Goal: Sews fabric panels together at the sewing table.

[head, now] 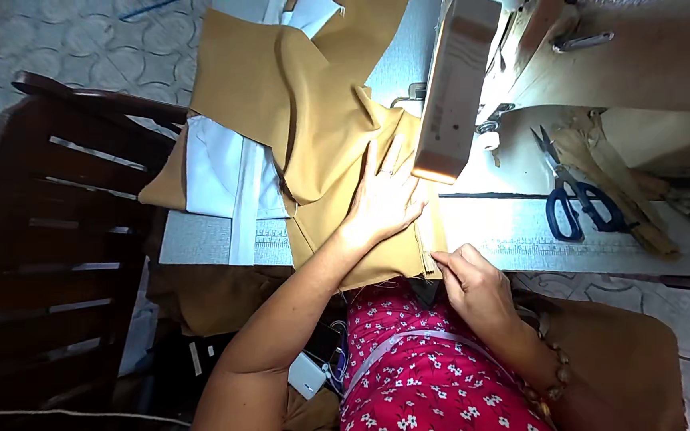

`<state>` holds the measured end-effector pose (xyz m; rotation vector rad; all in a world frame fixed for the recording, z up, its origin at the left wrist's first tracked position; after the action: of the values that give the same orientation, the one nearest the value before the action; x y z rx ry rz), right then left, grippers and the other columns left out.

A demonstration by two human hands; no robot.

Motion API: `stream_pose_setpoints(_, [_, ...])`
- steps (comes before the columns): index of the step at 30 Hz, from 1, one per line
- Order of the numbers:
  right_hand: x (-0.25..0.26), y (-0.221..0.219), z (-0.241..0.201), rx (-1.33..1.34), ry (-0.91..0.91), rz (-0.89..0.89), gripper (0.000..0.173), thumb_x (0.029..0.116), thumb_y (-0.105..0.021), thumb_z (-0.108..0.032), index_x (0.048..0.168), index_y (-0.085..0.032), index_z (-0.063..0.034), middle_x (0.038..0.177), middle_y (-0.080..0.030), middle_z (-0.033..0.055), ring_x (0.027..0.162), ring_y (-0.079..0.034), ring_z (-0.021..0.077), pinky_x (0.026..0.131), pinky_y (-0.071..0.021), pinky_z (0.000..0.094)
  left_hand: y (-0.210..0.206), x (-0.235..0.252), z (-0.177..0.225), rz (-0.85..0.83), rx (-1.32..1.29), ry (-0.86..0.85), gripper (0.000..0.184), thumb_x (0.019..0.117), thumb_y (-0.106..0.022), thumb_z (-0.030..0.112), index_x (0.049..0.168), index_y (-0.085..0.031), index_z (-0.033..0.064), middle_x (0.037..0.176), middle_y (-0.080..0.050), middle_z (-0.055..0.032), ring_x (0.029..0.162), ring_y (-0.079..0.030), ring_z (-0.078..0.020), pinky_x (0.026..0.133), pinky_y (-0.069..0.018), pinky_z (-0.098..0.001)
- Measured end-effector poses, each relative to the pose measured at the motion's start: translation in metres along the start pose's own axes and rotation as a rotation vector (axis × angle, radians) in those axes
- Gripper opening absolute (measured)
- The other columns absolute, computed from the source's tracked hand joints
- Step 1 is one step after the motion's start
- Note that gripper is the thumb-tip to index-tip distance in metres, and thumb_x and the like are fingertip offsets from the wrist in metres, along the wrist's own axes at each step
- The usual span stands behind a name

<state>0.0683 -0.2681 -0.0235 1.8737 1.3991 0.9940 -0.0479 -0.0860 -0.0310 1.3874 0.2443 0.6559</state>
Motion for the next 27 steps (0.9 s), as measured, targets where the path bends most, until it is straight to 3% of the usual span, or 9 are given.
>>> stream_pose_setpoints(4, [-0.006, -0.003, -0.005, -0.114, 0.074, 0.07, 0.03, 0.0886, -0.057, -0.006, 0.107, -0.081, -0.0107, 0.079, -0.065, 0.0133, 0.07, -0.066, 0.0302, 0.058, -0.0526, 0.039, 0.001, 0.0, -0.005, -0.088, -0.088, 0.044, 0.064, 0.1028, -0.039, 0.055, 0.147, -0.056, 0.0115, 0.16, -0.045, -0.0101, 0.155, -0.02, -0.0455, 0.115, 0.0072, -0.0781])
stream_pose_setpoints(7, [-0.006, -0.002, -0.002, -0.106, 0.066, 0.082, 0.03, 0.0891, -0.057, -0.007, 0.105, -0.082, -0.0125, 0.08, -0.065, 0.0137, 0.073, -0.066, 0.0309, 0.061, -0.0529, 0.0402, -0.005, 0.002, -0.005, -0.121, -0.13, 0.083, 0.065, 0.1019, -0.039, 0.058, 0.15, -0.054, 0.0161, 0.162, -0.043, -0.0072, 0.156, -0.018, -0.0443, 0.116, 0.0063, -0.0768])
stream_pose_setpoints(16, [0.004, -0.001, 0.009, -0.125, 0.054, 0.124, 0.029, 0.0884, -0.058, -0.006, 0.102, -0.083, -0.0137, 0.082, -0.066, 0.0137, 0.075, -0.066, 0.0316, 0.063, -0.0521, 0.0422, -0.017, 0.017, -0.009, -0.081, -0.178, 0.1, 0.065, 0.0992, -0.042, 0.06, 0.146, -0.059, 0.0177, 0.16, -0.045, -0.0048, 0.156, -0.02, -0.0415, 0.118, 0.0059, -0.0744])
stream_pose_setpoints(27, [0.008, -0.004, 0.011, -0.137, 0.107, 0.139, 0.027, 0.0885, -0.059, -0.007, 0.101, -0.083, -0.0131, 0.082, -0.066, 0.0133, 0.076, -0.066, 0.0309, 0.065, -0.0528, 0.0409, -0.007, 0.022, -0.008, -0.122, -0.231, 0.118, 0.064, 0.1006, -0.044, 0.055, 0.148, -0.056, 0.0138, 0.163, -0.042, -0.0048, 0.155, -0.02, -0.044, 0.117, 0.0051, -0.0759])
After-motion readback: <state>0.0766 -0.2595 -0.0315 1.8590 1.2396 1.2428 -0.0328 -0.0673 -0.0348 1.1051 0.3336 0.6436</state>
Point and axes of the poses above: each hand's wrist, its own x-axis towards the middle knuckle, its own y-axis out of the back of the hand, z = x × y, the point moved 2 cm from there along x, towards the middle knuckle
